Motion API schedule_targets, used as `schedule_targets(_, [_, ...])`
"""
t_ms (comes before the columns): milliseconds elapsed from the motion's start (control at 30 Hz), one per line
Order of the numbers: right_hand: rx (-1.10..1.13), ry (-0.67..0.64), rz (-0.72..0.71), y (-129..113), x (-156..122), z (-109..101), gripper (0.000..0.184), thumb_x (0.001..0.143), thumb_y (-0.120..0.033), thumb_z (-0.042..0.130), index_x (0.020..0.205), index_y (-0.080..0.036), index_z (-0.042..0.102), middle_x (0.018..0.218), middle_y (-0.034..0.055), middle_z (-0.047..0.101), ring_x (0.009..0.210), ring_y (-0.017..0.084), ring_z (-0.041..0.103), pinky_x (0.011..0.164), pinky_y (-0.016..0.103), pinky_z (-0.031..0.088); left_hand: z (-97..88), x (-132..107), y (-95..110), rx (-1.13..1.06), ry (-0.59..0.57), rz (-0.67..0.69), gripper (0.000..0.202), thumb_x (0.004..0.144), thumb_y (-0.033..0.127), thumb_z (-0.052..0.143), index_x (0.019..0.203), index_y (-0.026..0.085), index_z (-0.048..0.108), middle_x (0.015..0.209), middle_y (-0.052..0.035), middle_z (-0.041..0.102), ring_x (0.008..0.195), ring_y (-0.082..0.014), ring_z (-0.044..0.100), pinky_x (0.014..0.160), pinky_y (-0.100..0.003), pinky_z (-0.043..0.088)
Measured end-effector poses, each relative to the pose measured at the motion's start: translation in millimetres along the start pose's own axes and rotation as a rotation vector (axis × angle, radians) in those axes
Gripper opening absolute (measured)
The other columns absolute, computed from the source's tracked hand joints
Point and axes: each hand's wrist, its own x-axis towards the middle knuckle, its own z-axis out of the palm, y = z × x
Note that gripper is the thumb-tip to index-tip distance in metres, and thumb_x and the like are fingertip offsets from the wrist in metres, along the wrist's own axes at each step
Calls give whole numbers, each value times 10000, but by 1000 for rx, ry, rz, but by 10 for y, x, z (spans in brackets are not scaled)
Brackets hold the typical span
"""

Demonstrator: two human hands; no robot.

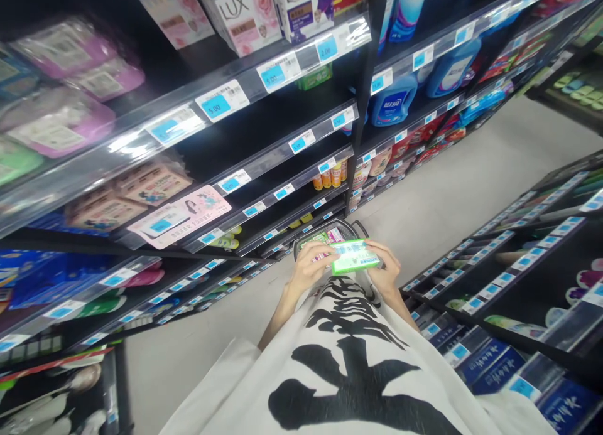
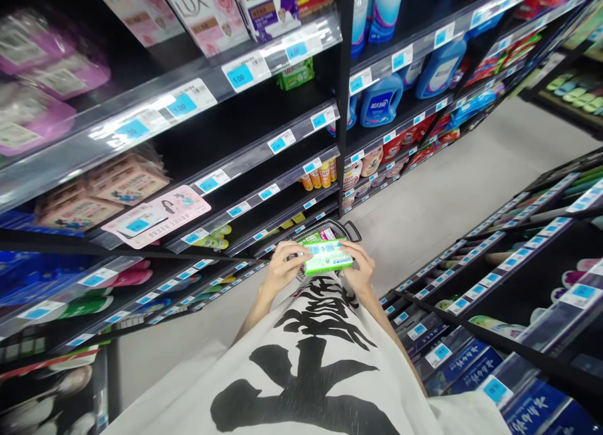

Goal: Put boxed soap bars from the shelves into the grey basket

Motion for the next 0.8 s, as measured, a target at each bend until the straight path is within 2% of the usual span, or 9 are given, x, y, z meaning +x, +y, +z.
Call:
schedule_targets(133, [9, -5, 42, 7, -16, -19, 353, 856, -44, 632, 1102, -253, 775, 1154, 54, 773, 1041, 226, 763, 873, 373, 642, -13, 8, -15, -14, -11, -29, 308, 1041, 147, 555, 1214, 298, 760, 1117, -74, 749, 1091, -221, 635, 897, -409, 571])
schedule_targets(267, [25, -39, 246, 13, -42, -53, 201, 856, -194, 713, 1007, -284, 810, 1108, 55, 782, 1022, 273, 763, 895, 445, 634, -33, 44, -39, -38, -20, -86, 300, 1038, 164, 564, 1222, 305, 755, 1146, -72, 755, 1164, -234, 645, 963, -446, 564])
schedule_targets(400, [90, -103, 392, 19, -65, -65, 264, 763, -288, 827, 1026, -272, 812, 1061, 60, 787, 965, 291, 747, 850, 431, 611, -48, 89, -53, -171, -59, -195, 280, 1015, 267, 630, 1278, 272, 728, 1190, -100, 750, 1201, -268, 659, 1021, -489, 545])
schedule_targets(500, [140, -135, 532, -12, -74, -35, 370, 678, -412, 893, 981, -237, 773, 881, 35, 762, 745, 229, 677, 678, 347, 558, -31, 108, -30, -285, -70, -366, 379, 904, 404, 787, 1226, 212, 729, 1133, -118, 739, 1046, -262, 690, 934, -422, 557])
schedule_targets(600, [253, -141, 682, -52, -73, 2, 412, 756, -582, 821, 880, -217, 675, 716, 2, 638, 607, 160, 540, 552, 283, 450, 42, 111, 30, -341, -82, -598, 358, 862, 465, 810, 1066, 183, 724, 978, -80, 715, 849, -207, 646, 808, -341, 526])
schedule_targets(700, [331, -93, 789, -41, -69, 15, 486, 849, -678, 725, 798, -218, 575, 655, -13, 502, 562, 130, 423, 505, 266, 359, 172, 90, 99, -448, -67, -792, 334, 900, 506, 750, 940, 182, 683, 840, -30, 644, 750, -163, 566, 719, -287, 465])
schedule_targets(800, [367, -24, 864, 26, -79, 20, 545, 864, -710, 710, 741, -218, 510, 656, -13, 416, 582, 131, 373, 506, 267, 320, 310, 63, 152, -572, -10, -937, 389, 903, 554, 731, 827, 188, 621, 759, 3, 566, 697, -137, 506, 654, -254, 407])
